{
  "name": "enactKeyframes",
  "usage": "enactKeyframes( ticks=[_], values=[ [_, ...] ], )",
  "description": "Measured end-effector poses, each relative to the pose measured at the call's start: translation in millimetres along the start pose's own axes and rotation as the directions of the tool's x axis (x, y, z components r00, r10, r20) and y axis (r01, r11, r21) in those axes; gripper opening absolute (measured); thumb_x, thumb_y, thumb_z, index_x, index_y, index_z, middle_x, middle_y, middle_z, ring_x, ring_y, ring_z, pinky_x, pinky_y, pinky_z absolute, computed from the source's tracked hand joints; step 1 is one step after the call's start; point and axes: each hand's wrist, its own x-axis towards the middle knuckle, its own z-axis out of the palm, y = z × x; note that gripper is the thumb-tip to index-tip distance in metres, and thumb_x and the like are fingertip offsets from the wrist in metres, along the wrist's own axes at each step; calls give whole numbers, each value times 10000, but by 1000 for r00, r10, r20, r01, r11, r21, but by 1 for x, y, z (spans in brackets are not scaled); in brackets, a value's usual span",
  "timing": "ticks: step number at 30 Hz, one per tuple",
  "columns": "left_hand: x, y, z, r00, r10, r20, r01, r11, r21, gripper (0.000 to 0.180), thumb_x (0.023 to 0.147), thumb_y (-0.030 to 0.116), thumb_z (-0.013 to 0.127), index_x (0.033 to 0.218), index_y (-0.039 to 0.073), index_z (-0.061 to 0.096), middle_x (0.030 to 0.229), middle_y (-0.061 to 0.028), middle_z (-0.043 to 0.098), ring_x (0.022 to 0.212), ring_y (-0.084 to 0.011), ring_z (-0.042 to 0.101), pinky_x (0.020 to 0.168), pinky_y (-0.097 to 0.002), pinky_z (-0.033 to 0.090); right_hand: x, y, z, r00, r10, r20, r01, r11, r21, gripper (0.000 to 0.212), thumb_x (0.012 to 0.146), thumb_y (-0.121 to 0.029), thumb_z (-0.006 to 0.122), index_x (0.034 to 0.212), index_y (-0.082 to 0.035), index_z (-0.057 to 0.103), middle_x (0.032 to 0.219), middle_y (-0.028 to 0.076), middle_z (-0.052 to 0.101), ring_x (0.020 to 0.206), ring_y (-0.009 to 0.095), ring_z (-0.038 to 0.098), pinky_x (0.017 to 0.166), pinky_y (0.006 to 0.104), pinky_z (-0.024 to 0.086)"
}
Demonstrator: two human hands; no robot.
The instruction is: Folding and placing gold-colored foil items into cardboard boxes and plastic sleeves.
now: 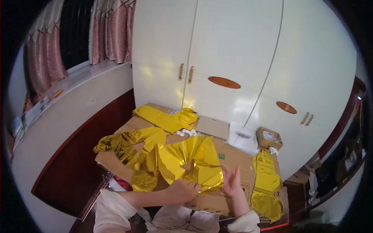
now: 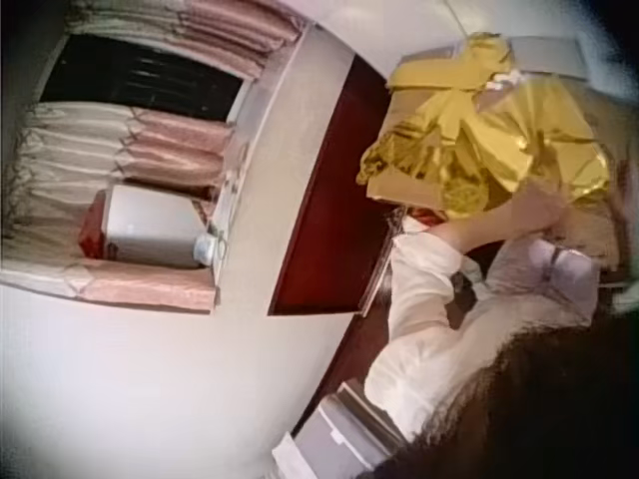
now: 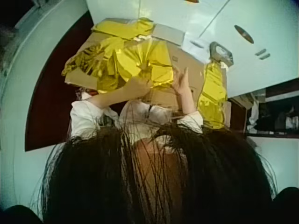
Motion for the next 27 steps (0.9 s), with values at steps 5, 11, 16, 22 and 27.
enactKeyframes(
  ticks=[5, 11, 16, 22, 27],
  values=[
    [14, 19, 28, 988, 64, 141, -41, 986, -160, 192, 811, 223, 625, 847, 41, 572, 685, -76, 598, 528, -227, 611, 441, -314, 472, -64, 13, -17, 942, 22, -334, -127, 947, -296, 509, 953, -219, 615, 1393, -58, 416, 1308, 77, 578, 1113, 175, 614, 882, 315, 532],
    [31, -8, 64, 910, 155, 384, 108, 807, -580, 673, 912, 542, 548, 1361, 44, 485, 1288, -169, 574, 1187, -352, 554, 936, -444, 478, -77, 3, -49, 865, -295, -406, -41, 765, -643, 332, 906, -88, 641, 1223, -30, 560, 1046, 58, 668, 827, 127, 637, 749, 273, 518],
    [19, -70, 94, 777, -25, 629, 172, 970, -173, 735, 887, 633, 516, 1476, 221, 361, 1551, -125, 299, 1416, -435, 257, 1098, -660, 218, -67, -14, -100, 766, -623, -159, -25, 219, -976, 494, 873, -103, 680, 1307, 37, 489, 1137, 116, 659, 931, 195, 655, 772, 300, 514],
    [-1, -80, 112, 725, -117, 678, 258, 960, -110, 803, 896, 679, 444, 1544, 267, 209, 1608, -94, 172, 1460, -440, 126, 1113, -695, 113, -97, -36, -54, 785, -580, -216, -436, -271, -858, 596, 806, -251, 730, 1330, -60, 519, 1231, 210, 599, 1031, 419, 604, 912, 449, 488],
    [4, -83, 118, 722, -123, 681, 270, 956, -113, 823, 897, 700, 412, 1543, 231, 212, 1608, -88, 176, 1466, -431, 101, 1114, -696, 108, -159, -66, -87, 809, -587, 33, -331, -501, -800, 649, 809, -335, 727, 1362, -78, 505, 1322, 182, 549, 1222, 388, 492, 1029, 506, 368]
  ],
)
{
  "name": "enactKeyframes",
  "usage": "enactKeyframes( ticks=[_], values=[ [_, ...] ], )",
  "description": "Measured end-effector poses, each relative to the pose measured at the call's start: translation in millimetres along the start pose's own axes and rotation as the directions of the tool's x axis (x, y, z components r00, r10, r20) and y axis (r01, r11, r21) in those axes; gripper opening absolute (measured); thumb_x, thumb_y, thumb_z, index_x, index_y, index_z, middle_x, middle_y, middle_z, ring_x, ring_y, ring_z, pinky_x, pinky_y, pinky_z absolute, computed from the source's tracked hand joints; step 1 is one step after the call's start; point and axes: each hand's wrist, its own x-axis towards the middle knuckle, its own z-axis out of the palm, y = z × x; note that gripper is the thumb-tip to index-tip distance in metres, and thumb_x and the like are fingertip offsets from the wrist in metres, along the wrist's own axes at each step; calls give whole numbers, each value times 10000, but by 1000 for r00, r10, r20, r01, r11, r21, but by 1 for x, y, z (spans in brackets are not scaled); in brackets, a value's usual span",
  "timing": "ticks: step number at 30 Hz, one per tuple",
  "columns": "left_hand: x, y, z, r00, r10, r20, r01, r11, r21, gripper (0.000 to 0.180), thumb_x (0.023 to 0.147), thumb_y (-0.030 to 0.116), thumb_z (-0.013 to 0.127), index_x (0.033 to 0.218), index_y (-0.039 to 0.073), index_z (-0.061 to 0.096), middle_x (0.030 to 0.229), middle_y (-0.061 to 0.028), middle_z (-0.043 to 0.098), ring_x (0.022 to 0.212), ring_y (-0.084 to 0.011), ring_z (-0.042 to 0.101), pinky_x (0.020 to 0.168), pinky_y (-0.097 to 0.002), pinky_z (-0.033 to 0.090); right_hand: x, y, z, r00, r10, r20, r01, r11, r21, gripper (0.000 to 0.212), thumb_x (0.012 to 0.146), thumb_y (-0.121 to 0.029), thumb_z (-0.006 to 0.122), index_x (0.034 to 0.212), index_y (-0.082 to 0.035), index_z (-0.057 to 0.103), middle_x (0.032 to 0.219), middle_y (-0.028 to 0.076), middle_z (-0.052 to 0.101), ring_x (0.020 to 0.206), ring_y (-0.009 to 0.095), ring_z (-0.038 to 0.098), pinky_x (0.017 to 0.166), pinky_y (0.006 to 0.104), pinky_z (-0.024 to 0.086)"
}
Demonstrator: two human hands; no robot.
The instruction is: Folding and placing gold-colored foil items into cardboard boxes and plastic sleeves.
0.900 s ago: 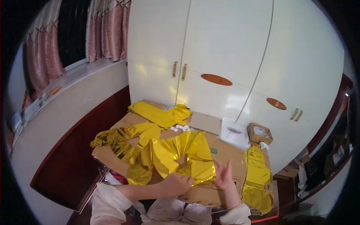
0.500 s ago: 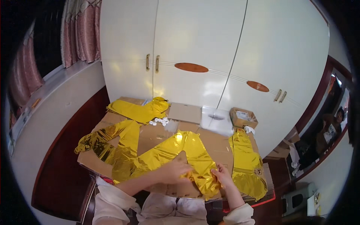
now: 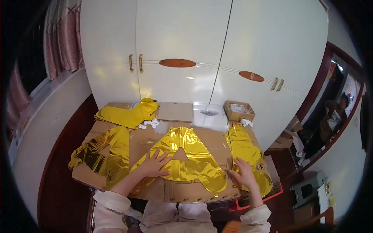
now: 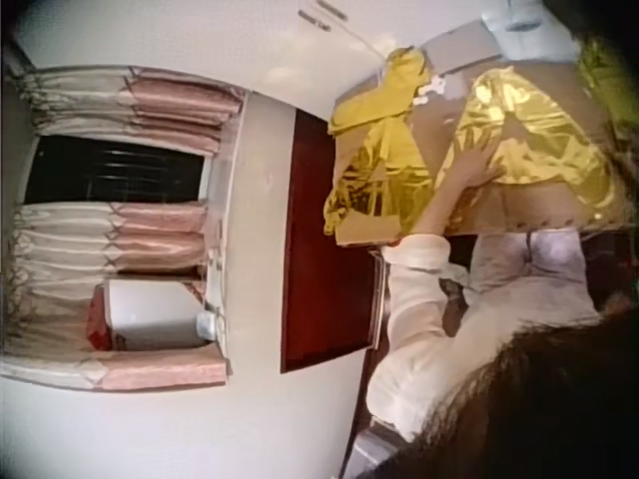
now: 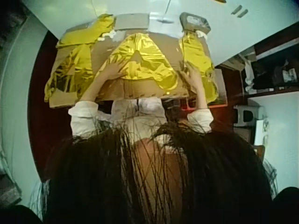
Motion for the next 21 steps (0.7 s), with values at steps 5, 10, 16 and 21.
enactKeyframes(
  ticks=[5, 10, 16, 21],
  values=[
    [10, 12, -15, 998, 29, -48, -29, 1000, -3, 823, 899, 662, 457, 1523, 167, 251, 1591, -117, 215, 1451, -436, 159, 1107, -691, 152, -38, 40, -9, 976, 104, 194, -95, 994, -57, 634, 862, -432, 668, 1373, -91, 514, 1474, 134, 439, 1397, 373, 337, 1130, 608, 201],
    [37, 56, -43, 969, 211, -132, -211, 977, 11, 759, 908, 578, 526, 1477, 114, 334, 1548, -146, 303, 1433, -444, 210, 1107, -668, 196, -49, 48, 14, 984, 157, 85, -155, 987, -28, 475, 904, -346, 631, 1308, -102, 584, 1420, 108, 508, 1358, 354, 398, 1092, 549, 306],
    [90, 118, -23, 850, 463, -249, -475, 880, 17, 649, 900, 502, 575, 1367, 62, 481, 1470, -148, 420, 1392, -382, 326, 1137, -571, 229, -45, 50, 32, 972, 149, -184, -157, 987, -28, 245, 851, -219, 693, 1060, -98, 732, 1129, 88, 699, 1136, 326, 611, 968, 424, 464],
    [130, 177, -7, 769, 557, -314, -602, 797, -60, 523, 868, 375, 628, 1279, 59, 555, 1330, -115, 549, 1292, -308, 449, 1096, -464, 315, -46, 37, 25, 947, 204, -249, -209, 978, 9, 165, 810, -181, 728, 935, -73, 738, 1014, 106, 719, 1011, 288, 666, 857, 383, 525]
  ],
)
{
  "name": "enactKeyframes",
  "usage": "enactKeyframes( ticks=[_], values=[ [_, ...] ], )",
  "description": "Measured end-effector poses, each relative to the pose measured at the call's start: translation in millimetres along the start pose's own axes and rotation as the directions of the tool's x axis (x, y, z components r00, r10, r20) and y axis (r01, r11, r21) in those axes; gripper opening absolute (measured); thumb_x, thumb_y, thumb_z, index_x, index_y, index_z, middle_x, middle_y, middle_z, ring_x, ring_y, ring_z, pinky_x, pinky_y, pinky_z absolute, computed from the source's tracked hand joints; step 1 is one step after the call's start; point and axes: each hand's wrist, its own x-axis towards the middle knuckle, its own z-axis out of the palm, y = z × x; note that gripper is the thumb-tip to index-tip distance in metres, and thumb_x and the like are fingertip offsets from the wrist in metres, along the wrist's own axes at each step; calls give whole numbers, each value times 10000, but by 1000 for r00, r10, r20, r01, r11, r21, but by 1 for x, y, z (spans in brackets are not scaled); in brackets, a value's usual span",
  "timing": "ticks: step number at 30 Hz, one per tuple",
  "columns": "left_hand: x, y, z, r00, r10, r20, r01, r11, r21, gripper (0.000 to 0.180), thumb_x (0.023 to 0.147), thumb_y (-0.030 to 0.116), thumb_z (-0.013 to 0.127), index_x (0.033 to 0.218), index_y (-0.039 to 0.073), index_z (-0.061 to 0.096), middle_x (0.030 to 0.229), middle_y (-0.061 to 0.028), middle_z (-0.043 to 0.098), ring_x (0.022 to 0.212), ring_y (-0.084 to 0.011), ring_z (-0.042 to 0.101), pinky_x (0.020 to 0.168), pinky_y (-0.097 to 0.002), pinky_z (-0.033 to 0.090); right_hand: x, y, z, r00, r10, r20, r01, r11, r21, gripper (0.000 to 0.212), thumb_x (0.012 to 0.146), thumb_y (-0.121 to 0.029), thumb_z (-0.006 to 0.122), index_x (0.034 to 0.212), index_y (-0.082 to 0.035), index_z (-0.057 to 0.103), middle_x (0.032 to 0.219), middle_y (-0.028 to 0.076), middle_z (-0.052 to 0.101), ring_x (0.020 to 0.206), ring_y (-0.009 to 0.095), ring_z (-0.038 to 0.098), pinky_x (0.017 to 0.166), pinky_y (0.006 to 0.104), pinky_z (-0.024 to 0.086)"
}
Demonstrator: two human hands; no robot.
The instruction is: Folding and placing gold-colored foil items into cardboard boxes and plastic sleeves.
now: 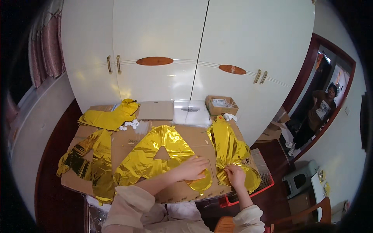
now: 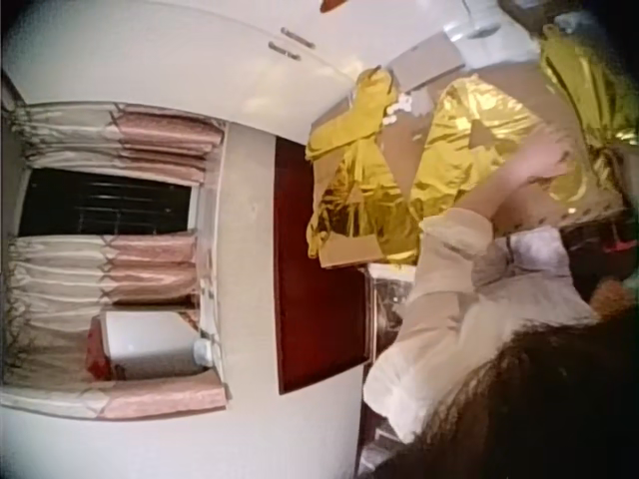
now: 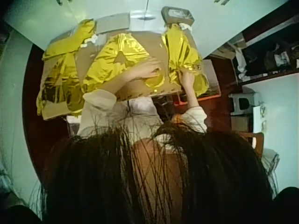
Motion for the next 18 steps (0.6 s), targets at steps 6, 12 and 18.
enactKeyframes(
  ticks=[6, 12, 18],
  values=[
    [47, 7, 38, 996, 65, -54, -68, 997, -49, 333, 908, 291, 573, 1138, 60, 640, 1269, -101, 599, 1273, -274, 483, 1078, -416, 345, -2, 8, -1, 989, 141, -36, -131, 972, 197, 75, 877, -101, 656, 885, -29, 675, 841, 107, 674, 804, 239, 652, 713, 328, 499],
    [85, 9, 44, 989, 145, -10, -144, 987, 71, 279, 900, 261, 567, 1072, 64, 664, 1250, -105, 608, 1240, -276, 507, 1087, -429, 345, -8, 45, 12, 964, 266, -16, -204, 777, 596, 85, 957, -92, 563, 963, -8, 576, 843, 57, 567, 763, 137, 529, 701, 279, 438],
    [121, 7, 30, 957, -89, 276, 99, 995, -22, 592, 837, 480, 578, 1273, 80, 547, 1386, -169, 488, 1334, -396, 381, 1124, -553, 246, -9, 38, 0, 948, 311, 62, -251, 615, 748, 105, 996, -122, 534, 922, -48, 538, 847, -39, 502, 784, 54, 446, 722, 210, 387]
  ],
)
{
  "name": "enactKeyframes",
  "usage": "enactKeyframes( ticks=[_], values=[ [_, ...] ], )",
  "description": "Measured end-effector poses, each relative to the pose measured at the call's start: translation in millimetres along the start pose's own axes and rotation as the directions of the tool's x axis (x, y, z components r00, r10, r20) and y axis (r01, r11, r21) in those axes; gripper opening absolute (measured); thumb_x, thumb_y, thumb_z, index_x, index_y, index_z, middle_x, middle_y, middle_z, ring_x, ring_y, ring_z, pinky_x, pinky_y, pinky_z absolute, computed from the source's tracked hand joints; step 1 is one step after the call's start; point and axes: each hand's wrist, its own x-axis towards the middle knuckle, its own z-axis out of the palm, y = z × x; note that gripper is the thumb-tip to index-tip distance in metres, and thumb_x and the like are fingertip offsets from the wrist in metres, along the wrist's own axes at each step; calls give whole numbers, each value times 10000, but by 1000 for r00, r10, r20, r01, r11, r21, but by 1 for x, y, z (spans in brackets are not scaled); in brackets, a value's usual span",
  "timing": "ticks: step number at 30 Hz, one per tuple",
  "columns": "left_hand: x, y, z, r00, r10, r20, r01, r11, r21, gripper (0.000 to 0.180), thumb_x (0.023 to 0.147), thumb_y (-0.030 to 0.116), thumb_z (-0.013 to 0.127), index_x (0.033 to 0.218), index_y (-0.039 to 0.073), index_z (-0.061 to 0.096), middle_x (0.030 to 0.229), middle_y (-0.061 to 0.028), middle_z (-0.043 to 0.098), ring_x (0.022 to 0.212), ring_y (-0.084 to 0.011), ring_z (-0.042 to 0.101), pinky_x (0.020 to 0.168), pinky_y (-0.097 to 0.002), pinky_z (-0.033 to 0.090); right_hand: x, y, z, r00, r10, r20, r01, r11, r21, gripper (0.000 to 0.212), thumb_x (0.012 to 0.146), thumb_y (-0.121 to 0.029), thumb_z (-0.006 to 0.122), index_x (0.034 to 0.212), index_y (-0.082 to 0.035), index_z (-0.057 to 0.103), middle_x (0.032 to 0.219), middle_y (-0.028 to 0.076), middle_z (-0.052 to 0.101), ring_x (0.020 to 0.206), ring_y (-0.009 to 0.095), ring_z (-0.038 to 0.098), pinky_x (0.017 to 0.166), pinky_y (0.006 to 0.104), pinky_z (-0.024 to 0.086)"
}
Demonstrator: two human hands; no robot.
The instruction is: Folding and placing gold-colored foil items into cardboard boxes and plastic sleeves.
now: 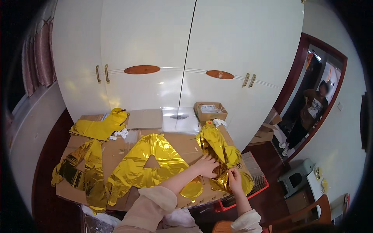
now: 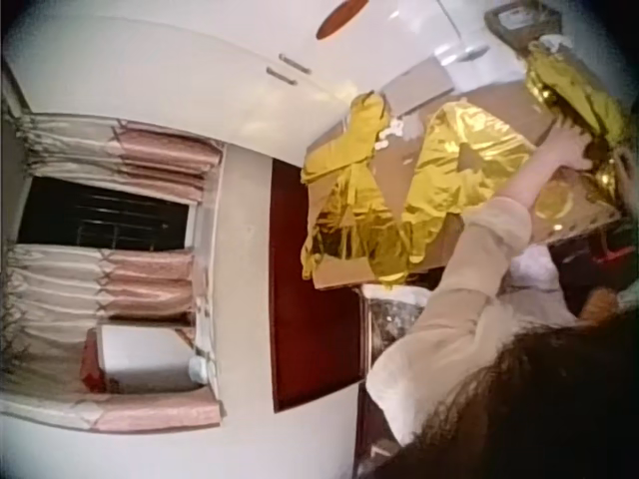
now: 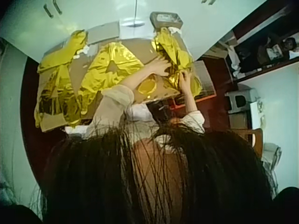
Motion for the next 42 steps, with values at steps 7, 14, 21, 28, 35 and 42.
enactKeyframes(
  ticks=[7, 14, 21, 28, 35, 42],
  values=[
    [2, -3, 7, 981, -38, 190, 17, 994, 110, 1045, 707, 834, 524, 1527, 236, 278, 1609, -177, 97, 1459, -475, 33, 1155, -625, 67, 28, -54, -25, 974, -82, -212, 72, 996, -55, 92, 1009, -91, 471, 932, -69, 515, 817, -17, 459, 749, 67, 426, 697, 233, 382],
    [-3, -7, 9, 986, -40, 160, 31, 998, 59, 1172, 622, 893, 548, 1553, 286, 179, 1612, -178, 76, 1467, -454, 17, 1154, -621, 55, 138, -121, -109, 918, -107, -381, 165, 979, 121, 91, 1018, -161, 479, 958, -106, 521, 813, -34, 458, 696, 63, 416, 599, 220, 369],
    [-1, -4, 6, 987, -37, 158, 26, 997, 71, 1144, 632, 886, 543, 1544, 281, 212, 1606, -167, 111, 1462, -449, 56, 1144, -622, 84, 187, -213, -144, 753, -463, -467, 575, 809, 125, 126, 1042, -193, 467, 1048, -76, 514, 912, -22, 525, 809, 68, 497, 709, 230, 434],
    [31, -26, -1, 990, -89, -106, 93, 995, 29, 721, 824, 632, 572, 1384, 184, 489, 1436, -158, 419, 1242, -357, 465, 994, -546, 365, 134, -268, -96, 766, -526, -369, 581, 812, 47, 130, 1021, -175, 504, 1086, -62, 500, 985, 6, 572, 842, 87, 552, 729, 222, 458],
    [52, -54, -19, 911, -322, -257, 261, 933, -246, 814, 818, 321, 670, 1497, 120, 269, 1540, -249, 220, 1045, -434, 621, 868, -469, 539, 67, -250, -74, 837, -463, -293, 525, 831, 187, 96, 1013, -120, 490, 1084, -55, 493, 1047, 35, 560, 932, 106, 548, 809, 248, 466],
    [81, -73, 2, 782, -521, -342, 332, 813, -479, 665, 810, 211, 680, 1362, 43, 349, 1437, -241, 354, 1120, -445, 570, 897, -496, 507, 31, -247, -36, 786, -578, -218, 610, 783, 124, 28, 1022, -63, 421, 1021, -41, 438, 1152, 149, 565, 1111, 213, 571, 961, 344, 466]
  ],
)
